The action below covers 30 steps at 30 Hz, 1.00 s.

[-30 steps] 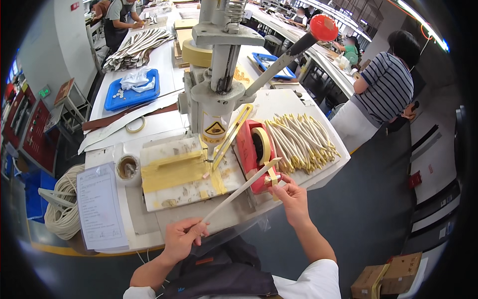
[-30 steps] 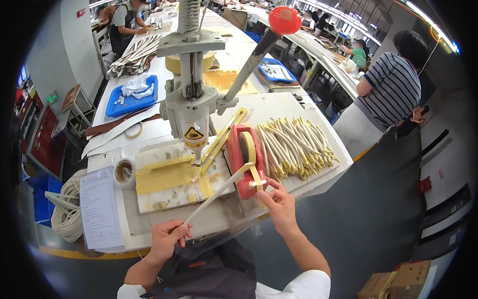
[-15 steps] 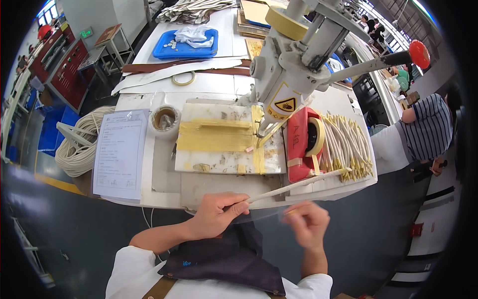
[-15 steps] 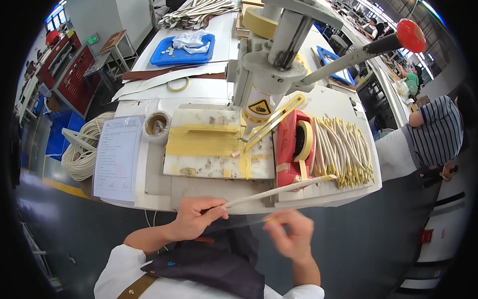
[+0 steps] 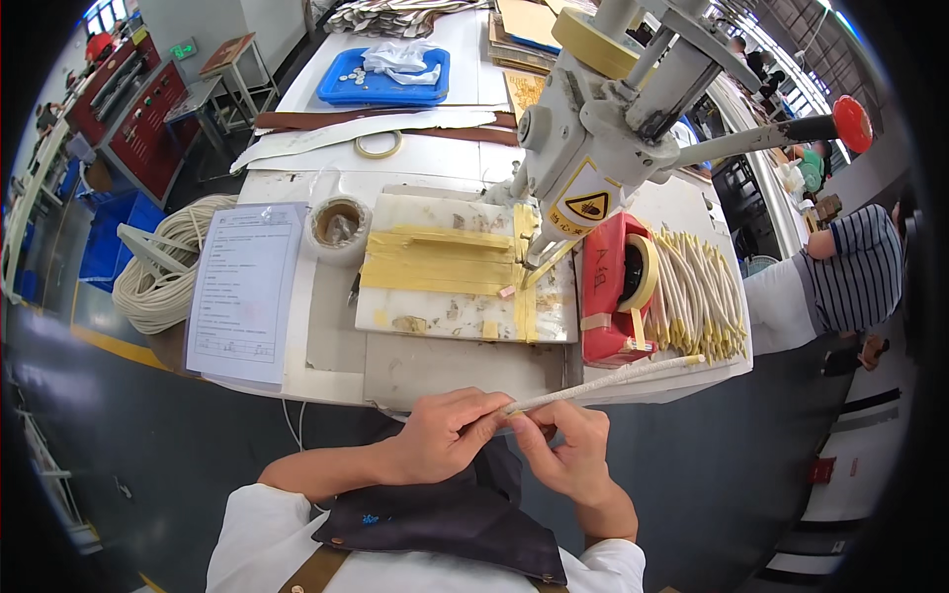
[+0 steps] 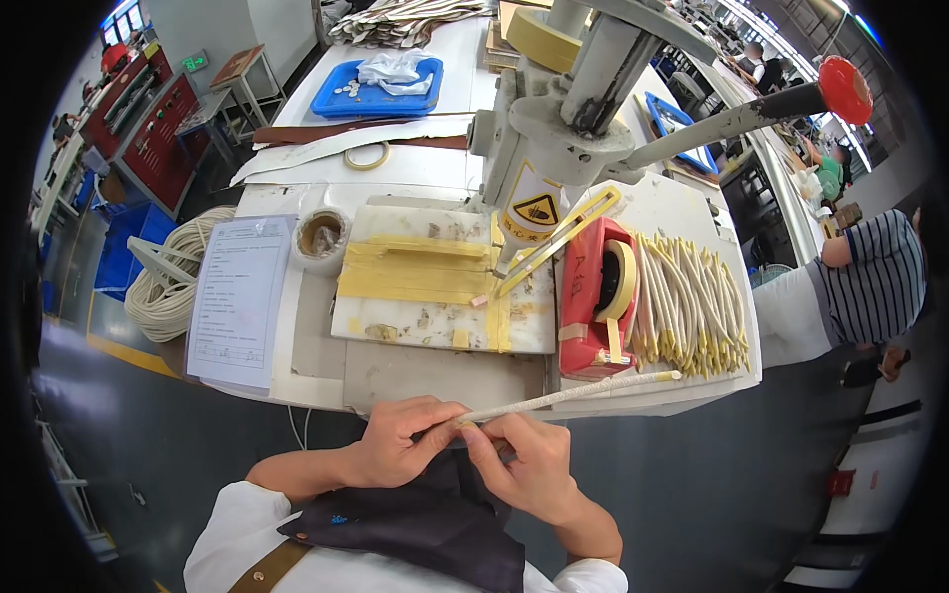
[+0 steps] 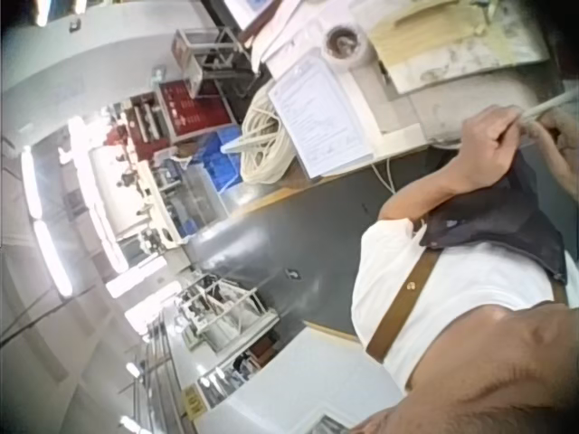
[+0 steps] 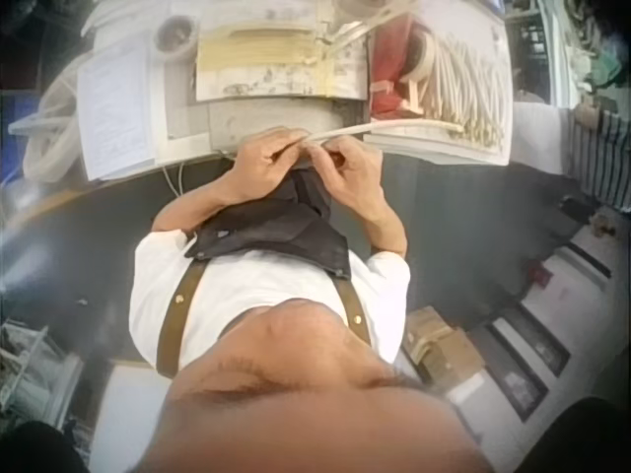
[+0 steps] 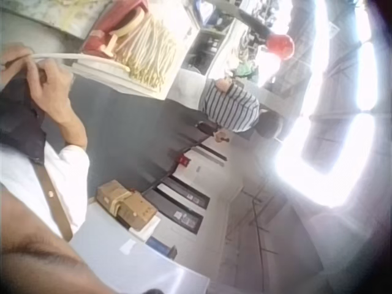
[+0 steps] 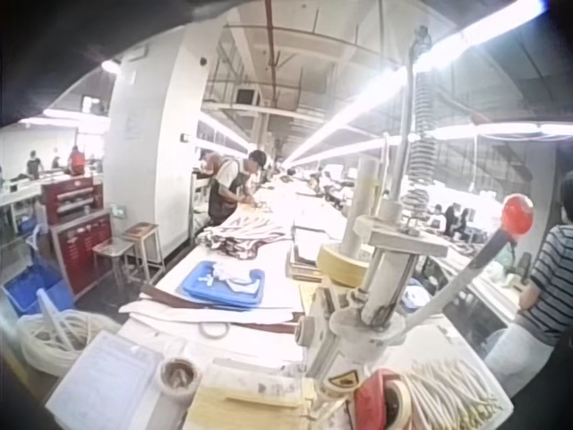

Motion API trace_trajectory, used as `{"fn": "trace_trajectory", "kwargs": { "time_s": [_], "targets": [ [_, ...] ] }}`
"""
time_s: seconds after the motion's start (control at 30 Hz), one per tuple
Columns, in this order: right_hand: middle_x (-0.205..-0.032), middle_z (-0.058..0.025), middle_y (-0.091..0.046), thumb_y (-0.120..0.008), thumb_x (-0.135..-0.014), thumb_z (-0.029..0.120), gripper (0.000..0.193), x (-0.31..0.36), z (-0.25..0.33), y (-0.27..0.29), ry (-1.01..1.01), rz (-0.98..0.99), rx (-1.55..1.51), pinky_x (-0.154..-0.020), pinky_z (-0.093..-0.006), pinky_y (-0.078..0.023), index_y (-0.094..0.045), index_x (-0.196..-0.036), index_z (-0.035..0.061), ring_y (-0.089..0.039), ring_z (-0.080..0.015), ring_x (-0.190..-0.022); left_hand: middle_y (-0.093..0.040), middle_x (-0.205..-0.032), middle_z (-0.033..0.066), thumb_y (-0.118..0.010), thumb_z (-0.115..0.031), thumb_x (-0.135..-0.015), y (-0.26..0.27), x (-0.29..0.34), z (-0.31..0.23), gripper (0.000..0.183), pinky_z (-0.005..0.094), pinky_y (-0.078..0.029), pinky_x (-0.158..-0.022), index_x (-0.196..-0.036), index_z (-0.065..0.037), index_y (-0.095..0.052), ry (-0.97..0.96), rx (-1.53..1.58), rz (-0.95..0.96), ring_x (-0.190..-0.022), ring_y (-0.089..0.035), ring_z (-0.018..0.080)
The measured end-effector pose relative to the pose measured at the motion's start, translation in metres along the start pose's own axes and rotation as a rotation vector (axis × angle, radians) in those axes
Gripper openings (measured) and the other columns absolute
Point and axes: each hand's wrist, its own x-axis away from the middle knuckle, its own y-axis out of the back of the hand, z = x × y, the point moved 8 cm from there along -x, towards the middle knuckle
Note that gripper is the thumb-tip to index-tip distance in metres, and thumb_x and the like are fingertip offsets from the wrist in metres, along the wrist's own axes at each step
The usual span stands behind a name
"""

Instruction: The person repeatedly picks up white cables, aligns them on a jig, and uses a manual press to attach yellow plastic tips to the ends. The finished cables are placed in a pile on the right side of the workstation.

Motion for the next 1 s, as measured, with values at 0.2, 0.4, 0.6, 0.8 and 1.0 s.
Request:
{"fn": "trace_trajectory", "kwargs": {
  "time_s": [0.2, 0.4, 0.6, 0.8, 1.0],
  "targets": [
    [-0.064, -0.0067, -0.067, -0.081, -0.087, 0.010, 0.020, -0.001, 0.002, 0.002, 0.020, -0.009, 0.042, -0.047, -0.0278, -0.049, -0.065, -0.077, 0.0034, -0.067, -0.0166, -0.052, -0.071, -0.088, 0.0120, -0.068, -0.002, -0.096, -0.001, -0.001, -0.004, 0.021, 0.0308, -0.053, -0.063, -0.117, 0.001, -0.071, -0.072, -0.042, -0.010, -0.072, -0.067, 0.0215],
    [-0.064, -0.0072, -0.067, -0.082, -0.084, 0.010, 0.018, -0.001, 0.006, 0.005, 0.038, -0.004, 0.107, -0.046, -0.0293, -0.048, -0.066, -0.077, 0.0044, -0.066, -0.0186, -0.051, -0.070, -0.087, 0.0116, -0.068, -0.001, -0.095, -0.001, -0.002, -0.008, 0.020, 0.0296, -0.052, -0.062, -0.115, 0.001, -0.072, -0.118, -0.018, -0.001, -0.071, -0.067, 0.0195],
    [-0.076, -0.0055, -0.071, -0.085, -0.078, 0.015, 0.016, 0.004, 0.025, 0.008, 0.197, 0.004, 0.317, -0.053, -0.0312, -0.050, -0.071, -0.082, 0.0082, -0.066, -0.0213, -0.058, -0.068, -0.083, 0.0053, -0.068, -0.012, -0.100, -0.007, -0.001, 0.011, 0.013, 0.0245, -0.045, -0.054, -0.102, 0.000, -0.073, 0.151, 0.377, 0.092, -0.067, -0.060, 0.0080],
    [-0.092, -0.0071, -0.074, -0.086, -0.073, 0.015, 0.020, 0.004, 0.039, 0.014, 0.297, -0.014, 0.373, -0.059, -0.0316, -0.052, -0.071, -0.085, 0.0091, -0.069, -0.0226, -0.068, -0.066, -0.081, 0.0030, -0.072, -0.013, -0.098, -0.011, -0.003, 0.013, 0.013, 0.0233, -0.041, -0.052, -0.093, -0.001, -0.069, 0.322, 0.501, 0.197, -0.063, -0.055, 0.0053],
    [-0.095, -0.0088, -0.075, -0.085, -0.070, 0.006, 0.020, 0.000, 0.027, 0.020, 0.257, -0.041, 0.280, -0.062, -0.0316, -0.055, -0.072, -0.085, 0.0072, -0.071, -0.0230, -0.071, -0.064, -0.080, 0.0066, -0.078, -0.010, -0.091, -0.001, -0.006, -0.025, 0.015, 0.0298, -0.046, -0.052, -0.097, -0.003, -0.065, -0.191, 0.023, -0.015, -0.060, -0.059, 0.0170]
  ]
}}
